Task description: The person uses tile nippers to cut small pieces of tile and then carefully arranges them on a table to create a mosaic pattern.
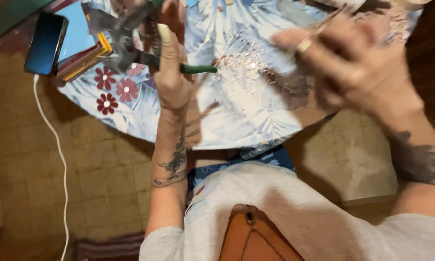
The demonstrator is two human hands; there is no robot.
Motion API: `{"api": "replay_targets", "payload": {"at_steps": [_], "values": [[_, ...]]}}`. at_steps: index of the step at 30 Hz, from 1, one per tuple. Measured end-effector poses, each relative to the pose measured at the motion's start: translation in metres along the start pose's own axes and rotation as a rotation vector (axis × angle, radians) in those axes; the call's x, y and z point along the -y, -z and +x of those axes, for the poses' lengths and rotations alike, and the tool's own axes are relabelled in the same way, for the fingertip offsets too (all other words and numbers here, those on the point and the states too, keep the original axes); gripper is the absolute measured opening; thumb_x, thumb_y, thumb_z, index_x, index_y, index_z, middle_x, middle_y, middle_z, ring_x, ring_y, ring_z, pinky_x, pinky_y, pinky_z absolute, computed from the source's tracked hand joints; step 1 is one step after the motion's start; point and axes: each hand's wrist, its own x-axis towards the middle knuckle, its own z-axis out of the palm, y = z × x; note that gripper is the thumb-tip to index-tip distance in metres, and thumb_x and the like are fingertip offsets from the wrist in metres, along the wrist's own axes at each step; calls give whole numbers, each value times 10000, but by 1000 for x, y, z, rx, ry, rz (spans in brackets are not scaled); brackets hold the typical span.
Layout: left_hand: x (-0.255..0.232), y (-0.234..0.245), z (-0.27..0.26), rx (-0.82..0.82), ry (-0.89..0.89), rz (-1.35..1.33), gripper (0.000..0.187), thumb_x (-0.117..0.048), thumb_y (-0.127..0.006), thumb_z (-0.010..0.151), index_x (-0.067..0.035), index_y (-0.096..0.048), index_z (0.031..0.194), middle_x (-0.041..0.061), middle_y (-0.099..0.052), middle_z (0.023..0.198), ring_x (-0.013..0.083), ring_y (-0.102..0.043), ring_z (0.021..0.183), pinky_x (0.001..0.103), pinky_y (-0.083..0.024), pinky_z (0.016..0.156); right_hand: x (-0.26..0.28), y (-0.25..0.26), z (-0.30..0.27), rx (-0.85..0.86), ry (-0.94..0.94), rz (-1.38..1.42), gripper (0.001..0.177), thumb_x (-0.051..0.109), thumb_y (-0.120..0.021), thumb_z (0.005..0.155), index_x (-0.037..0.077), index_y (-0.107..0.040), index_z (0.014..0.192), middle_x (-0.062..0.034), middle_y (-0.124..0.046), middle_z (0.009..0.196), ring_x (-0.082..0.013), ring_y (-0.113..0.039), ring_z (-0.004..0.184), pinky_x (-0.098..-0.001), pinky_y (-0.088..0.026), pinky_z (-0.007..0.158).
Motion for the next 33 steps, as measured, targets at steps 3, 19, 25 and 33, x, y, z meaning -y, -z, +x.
{"api": "replay_targets", "payload": {"at_steps": [3, 19, 25, 33], "values": [[-21, 10, -4, 52, -290, -80, 320, -102, -291, 1058, -178, -388, 1354, 17, -417, 1395, 174, -344, 1363, 379, -254, 1230, 51, 19, 30, -186, 233, 249, 698, 34, -425, 698, 282, -335, 1345, -52, -505, 1077, -118, -472, 663, -168, -274, 348], [-73, 33, -4, 90, -5, -119, 281, -155, -380, 1018, -42, -370, 1275, 188, -450, 1270, 355, -434, 1234, 483, -341, 1130, 199, -11, 114, 298, 431, -324, 347, 136, -415, 738, 121, -432, 1084, -129, -455, 1094, -115, -404, 655, -220, -397, 467], [-93, 30, -13, 53, 55, -121, 281, -137, -406, 1000, -24, -375, 1255, 177, -454, 1260, 348, -439, 1223, 483, -355, 1117, 182, -36, 116, 629, 5, 351, 244, 120, -357, 803, 87, -518, 984, -85, -463, 984, -150, -419, 669, -273, -414, 551], [-101, 58, -23, 146, 78, -81, 310, -170, -356, 1030, -83, -347, 1327, 98, -381, 1370, 299, -369, 1319, 416, -310, 1171, 156, -63, 91, 466, -47, 378, 476, 231, -397, 734, 11, -480, 1147, -160, -461, 1126, -296, -501, 842, -390, -381, 745]]}}
